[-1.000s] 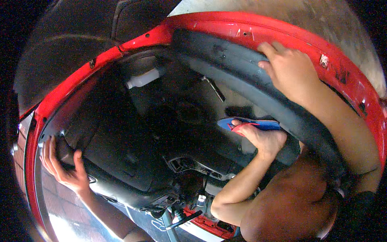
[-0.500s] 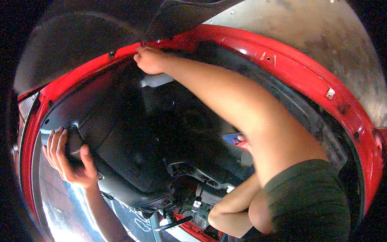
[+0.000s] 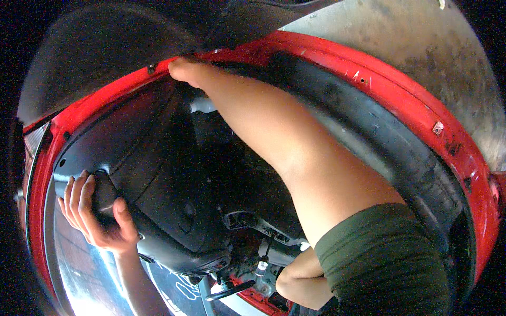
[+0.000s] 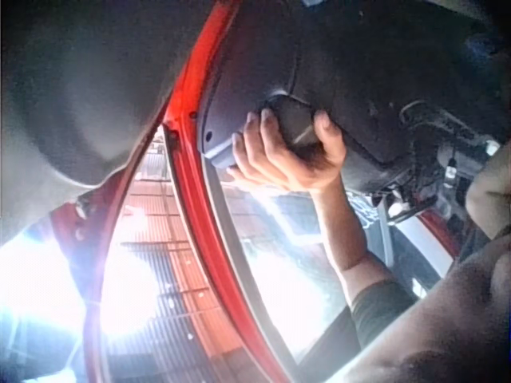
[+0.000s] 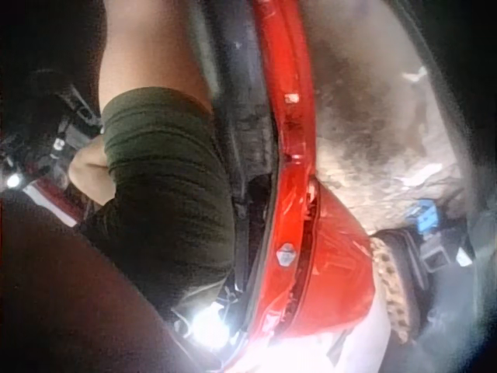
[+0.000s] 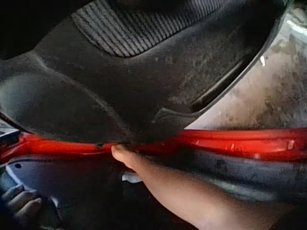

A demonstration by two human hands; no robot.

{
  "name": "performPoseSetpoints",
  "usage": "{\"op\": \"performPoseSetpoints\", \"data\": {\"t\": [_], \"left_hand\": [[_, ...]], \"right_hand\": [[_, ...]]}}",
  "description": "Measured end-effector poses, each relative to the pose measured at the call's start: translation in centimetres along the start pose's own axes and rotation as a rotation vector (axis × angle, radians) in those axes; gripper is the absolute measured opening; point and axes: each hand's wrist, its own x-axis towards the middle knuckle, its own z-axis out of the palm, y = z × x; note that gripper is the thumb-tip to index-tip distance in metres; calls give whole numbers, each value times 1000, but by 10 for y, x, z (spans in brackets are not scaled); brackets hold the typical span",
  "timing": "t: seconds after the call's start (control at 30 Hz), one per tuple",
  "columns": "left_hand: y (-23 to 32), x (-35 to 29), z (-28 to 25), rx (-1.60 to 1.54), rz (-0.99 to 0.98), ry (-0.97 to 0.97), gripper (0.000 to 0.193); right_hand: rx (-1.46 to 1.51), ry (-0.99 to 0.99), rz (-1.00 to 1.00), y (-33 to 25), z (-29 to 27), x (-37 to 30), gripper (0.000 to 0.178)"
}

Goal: The person places a pink balloon inside the car, then sits on the floor of the driver's side. They pick up a long black plastic trim piece and fit it along the top edge of the dashboard, pressing it into place.

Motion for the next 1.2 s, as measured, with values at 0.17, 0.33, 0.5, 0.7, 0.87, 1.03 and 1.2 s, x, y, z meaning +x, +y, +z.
{"op": "performPoseSetpoints", "data": {"t": [0.17, 0.33, 0.5, 0.7, 0.87, 1.03, 1.2], "left_hand": [[0, -2, -1, 6, -6, -2, 60], [-1, -3, 0, 10, 3, 5, 58], [-3, -8, 2, 29, 6, 18, 56], [-6, -10, 4, 30, 1, 37, 61], [-6, -11, 5, 33, 24, 34, 57], [-11, -8, 6, 22, 54, 58, 59], [-8, -9, 4, 40, 31, 27, 60]], "right_hand": [[-519, -3, -170, 40, -25, -2, 51], [-820, 200, -539, 84, -33, -35, 54], [-991, 149, -540, 86, -43, -13, 46], [-870, 109, -628, 109, -52, -5, 48], [-758, 75, -600, 101, -48, -10, 63], [-796, -8, -558, 95, -53, -13, 73], [-815, 3, -383, 102, -59, -23, 74]]}}
